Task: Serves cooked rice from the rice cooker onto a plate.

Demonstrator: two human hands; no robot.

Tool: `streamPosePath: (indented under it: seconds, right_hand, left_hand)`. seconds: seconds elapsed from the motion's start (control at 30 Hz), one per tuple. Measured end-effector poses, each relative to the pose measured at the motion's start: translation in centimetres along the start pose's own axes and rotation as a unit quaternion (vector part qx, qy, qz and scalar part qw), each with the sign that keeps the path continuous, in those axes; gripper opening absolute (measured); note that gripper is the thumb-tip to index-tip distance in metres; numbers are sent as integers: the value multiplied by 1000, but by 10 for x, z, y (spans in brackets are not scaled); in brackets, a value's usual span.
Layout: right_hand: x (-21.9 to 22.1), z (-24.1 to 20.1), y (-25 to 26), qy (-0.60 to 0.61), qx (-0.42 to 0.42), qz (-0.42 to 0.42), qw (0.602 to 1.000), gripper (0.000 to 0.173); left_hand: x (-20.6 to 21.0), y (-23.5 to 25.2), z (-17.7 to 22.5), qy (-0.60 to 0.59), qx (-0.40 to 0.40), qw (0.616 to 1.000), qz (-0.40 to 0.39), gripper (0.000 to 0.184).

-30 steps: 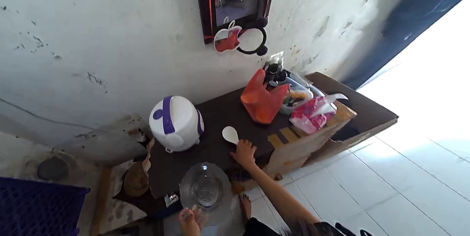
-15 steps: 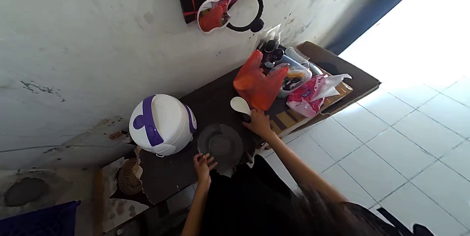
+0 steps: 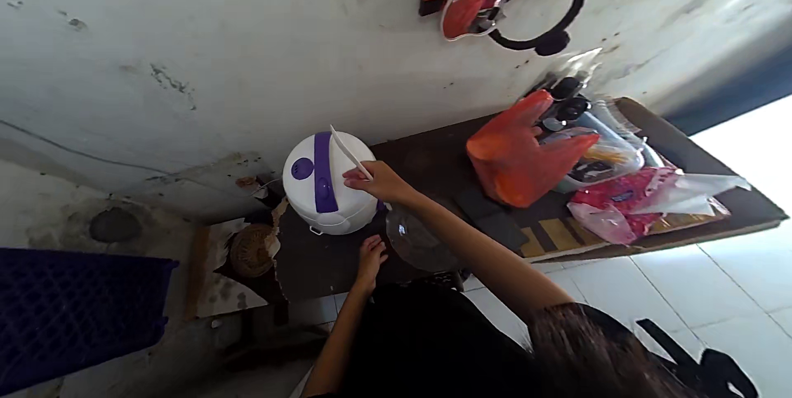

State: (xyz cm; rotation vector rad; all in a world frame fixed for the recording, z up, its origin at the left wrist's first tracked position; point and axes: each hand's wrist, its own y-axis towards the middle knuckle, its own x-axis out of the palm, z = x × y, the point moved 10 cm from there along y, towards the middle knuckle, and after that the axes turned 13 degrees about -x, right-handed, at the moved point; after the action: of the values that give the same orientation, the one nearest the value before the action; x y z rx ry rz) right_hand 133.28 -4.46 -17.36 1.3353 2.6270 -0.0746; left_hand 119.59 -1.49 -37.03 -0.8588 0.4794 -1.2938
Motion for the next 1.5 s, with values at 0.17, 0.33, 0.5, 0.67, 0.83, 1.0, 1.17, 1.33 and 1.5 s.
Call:
streamPosePath:
  seconds: [0.17, 0.33, 0.5, 0.67, 0.83, 1.0, 1.17, 1.33, 1.5]
  right_hand:
    - [36, -1, 36, -34, -13, -3, 999, 26]
    - [36, -1, 41, -61, -2, 35, 998, 27]
    - [21, -19, 62, -68, -41, 9, 997, 30]
    - [-18, -62, 101, 101, 18, 27, 994, 10]
    - [-46, -88, 150, 109, 22, -93, 989, 20]
    - [-65, -95, 175, 33, 51, -70, 996, 10]
    - [-90, -97, 199, -58, 47, -54, 996, 20]
    - [-113, -138, 197, -265, -48, -19, 963, 33]
    - [-86, -199, 125, -422, -182, -7, 888, 72]
  left_hand:
    - [-65, -36, -25, -55, -27, 996, 69, 38]
    - [-119, -70, -59, -130, -36, 980, 149, 38]
    - [-145, -95, -63, -189, -23, 962, 197, 36]
    - [-158, -103, -55, -207, 6, 955, 213, 35]
    - [-166, -104, -51, -220, 14, 950, 221, 35]
    - [-167, -105, -58, -243, 1, 944, 224, 34]
    - [-162, -105, -64, -239, -1, 945, 223, 35]
    - [-158, -102, -64, -239, -1, 945, 223, 35]
    - [-147, -100, -35, -171, 40, 960, 219, 33]
